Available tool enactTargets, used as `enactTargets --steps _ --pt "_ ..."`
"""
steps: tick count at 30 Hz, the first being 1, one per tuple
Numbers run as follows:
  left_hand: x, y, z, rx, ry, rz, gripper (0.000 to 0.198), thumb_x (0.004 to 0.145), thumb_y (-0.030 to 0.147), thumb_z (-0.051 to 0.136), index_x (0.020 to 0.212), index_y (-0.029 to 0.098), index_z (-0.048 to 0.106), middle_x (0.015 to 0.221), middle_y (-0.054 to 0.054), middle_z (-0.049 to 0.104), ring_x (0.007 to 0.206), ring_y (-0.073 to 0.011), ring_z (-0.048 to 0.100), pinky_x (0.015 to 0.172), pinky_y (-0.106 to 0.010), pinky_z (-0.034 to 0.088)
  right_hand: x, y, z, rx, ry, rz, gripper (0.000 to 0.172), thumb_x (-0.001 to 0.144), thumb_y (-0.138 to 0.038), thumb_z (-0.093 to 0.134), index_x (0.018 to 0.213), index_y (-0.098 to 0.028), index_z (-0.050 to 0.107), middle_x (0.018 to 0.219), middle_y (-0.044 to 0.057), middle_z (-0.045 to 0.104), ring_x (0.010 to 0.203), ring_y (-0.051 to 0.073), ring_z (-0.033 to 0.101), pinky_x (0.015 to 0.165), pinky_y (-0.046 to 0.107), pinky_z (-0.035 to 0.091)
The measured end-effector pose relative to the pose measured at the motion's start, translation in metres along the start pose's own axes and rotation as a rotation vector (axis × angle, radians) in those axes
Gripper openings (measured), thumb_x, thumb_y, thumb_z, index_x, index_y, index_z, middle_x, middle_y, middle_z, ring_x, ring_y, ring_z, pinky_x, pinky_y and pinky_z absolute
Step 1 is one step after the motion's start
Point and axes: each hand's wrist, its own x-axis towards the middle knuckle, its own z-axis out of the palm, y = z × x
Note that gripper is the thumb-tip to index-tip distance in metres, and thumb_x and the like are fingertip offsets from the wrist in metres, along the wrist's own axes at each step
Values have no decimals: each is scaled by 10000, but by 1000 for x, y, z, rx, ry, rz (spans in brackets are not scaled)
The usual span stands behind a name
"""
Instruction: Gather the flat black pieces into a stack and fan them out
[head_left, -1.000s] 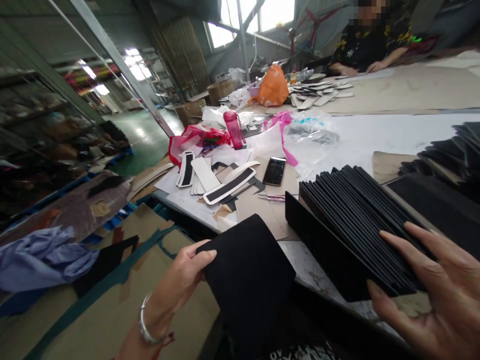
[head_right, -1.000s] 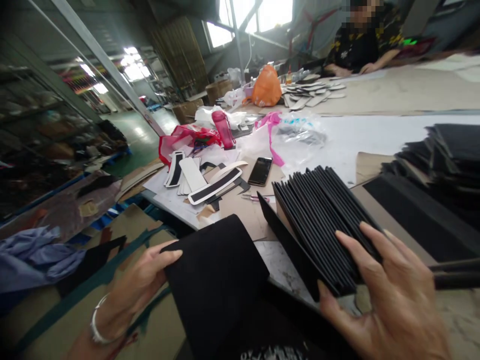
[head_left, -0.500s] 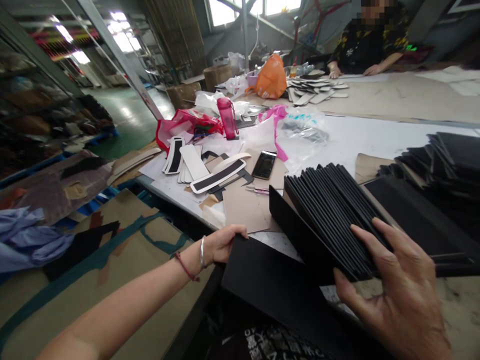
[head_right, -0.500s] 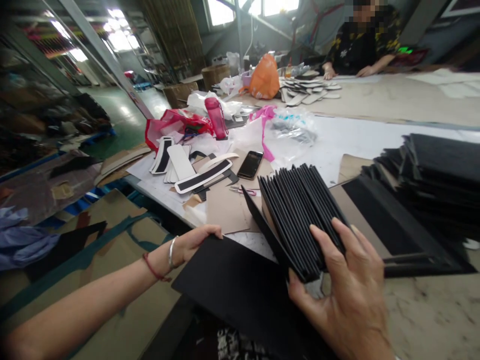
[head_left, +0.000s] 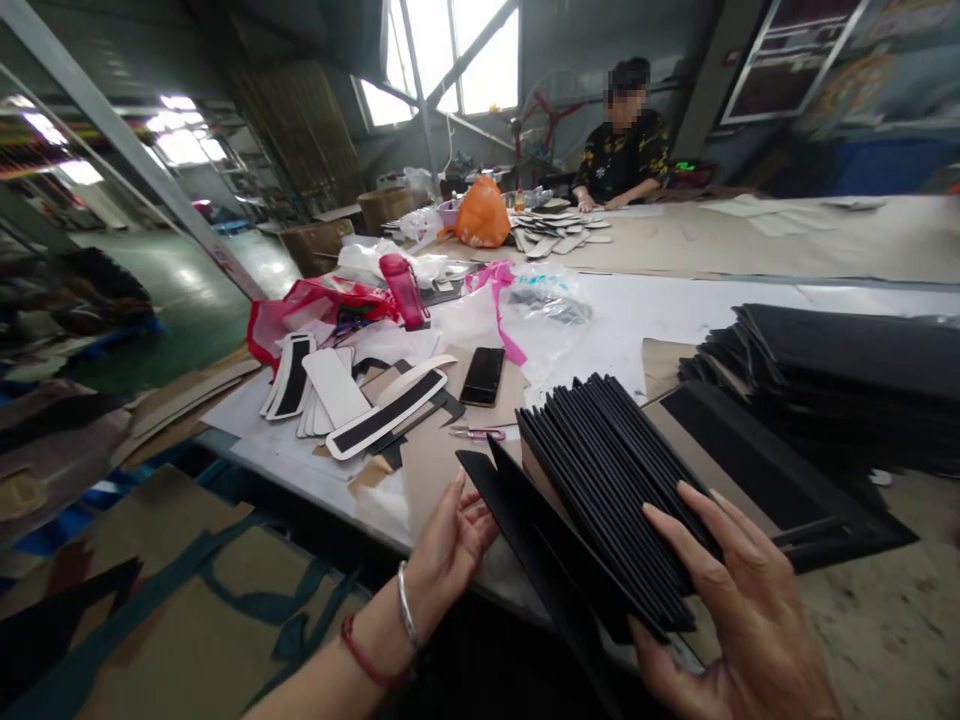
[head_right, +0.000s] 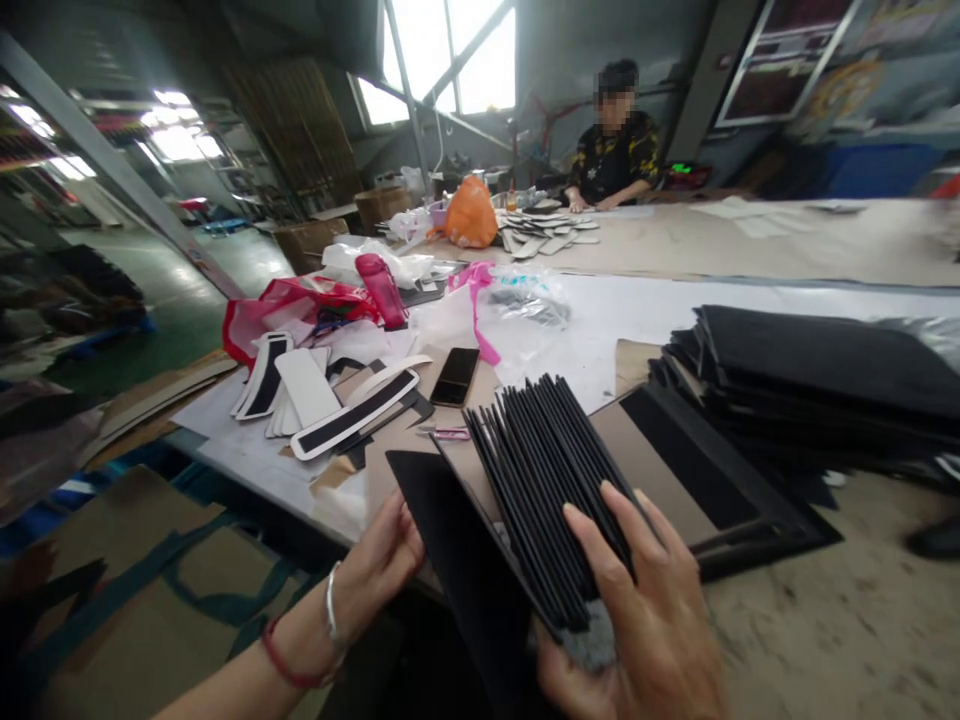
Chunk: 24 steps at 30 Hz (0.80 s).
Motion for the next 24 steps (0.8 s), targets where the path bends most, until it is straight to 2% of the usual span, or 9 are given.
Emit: enactTargets --steps 1,3,6,9,11,15,20,24 --pt "-8 -5 3 -4 -11 39 251 919 330 437 887 121 572 769 -57 649 653 -111 626 649 -201 514 0 0 0 2 1 6 590 719 -328 584 1267 -158 446 1341 167 396 1219 400 375 945 578 370" --pt "-26 -17 8 20 -58 125 363 897 453 435 1064 147 535 960 -91 642 857 -171 630 754 -274 522 -1 -1 -1 4 3 21 601 711 -320 589 1271 -158 443 1345 165 394 1224 397 369 939 569 379" --pt "-46 -34 15 179 -128 348 603 818 614 454 1296 256 370 1320 -81 469 1231 -237 421 959 -356 432 -1 -3 -2 8 -3 29 612 695 -297 600 1269 -153 446 1349 165 387 1229 387 365 935 549 394" --pt "-48 -43 23 456 -159 618 721 766 579 569 1362 285 288 1457 -41 287 1341 -231 242 1081 -336 281 -1 -3 -3 14 -2 26 626 675 -281 607 1266 -144 449 1353 168 381 1239 384 352 933 538 401" --pt "-41 -45 30 599 -154 710 747 775 512 598 1387 287 234 1478 -33 244 1355 -219 207 1105 -323 224 -1 -2 -3 14 5 20 643 661 -275 607 1268 -135 448 1356 172 375 1248 390 337 930 538 402" --pt "-27 -55 43 624 -110 730 696 831 461 527 1406 263 190 1481 -52 241 1356 -221 209 1108 -356 224 -2 -1 -3 13 21 13 646 652 -279 609 1261 -125 456 1362 177 364 1262 394 314 925 530 408" --pt "-29 -76 52 516 -65 586 597 863 489 418 1383 225 288 1365 -84 440 1279 -248 372 1065 -393 319 -2 1 -2 50 40 9 653 672 -347 638 1263 -140 455 1361 171 361 1267 387 306 914 505 425" --pt "-33 -84 52 516 -4 565 570 852 507 426 1350 239 348 1288 -75 521 1218 -248 451 1030 -388 367 -6 6 3 94 59 27 688 675 -454 658 1266 -164 460 1362 158 366 1266 401 301 915 526 418"
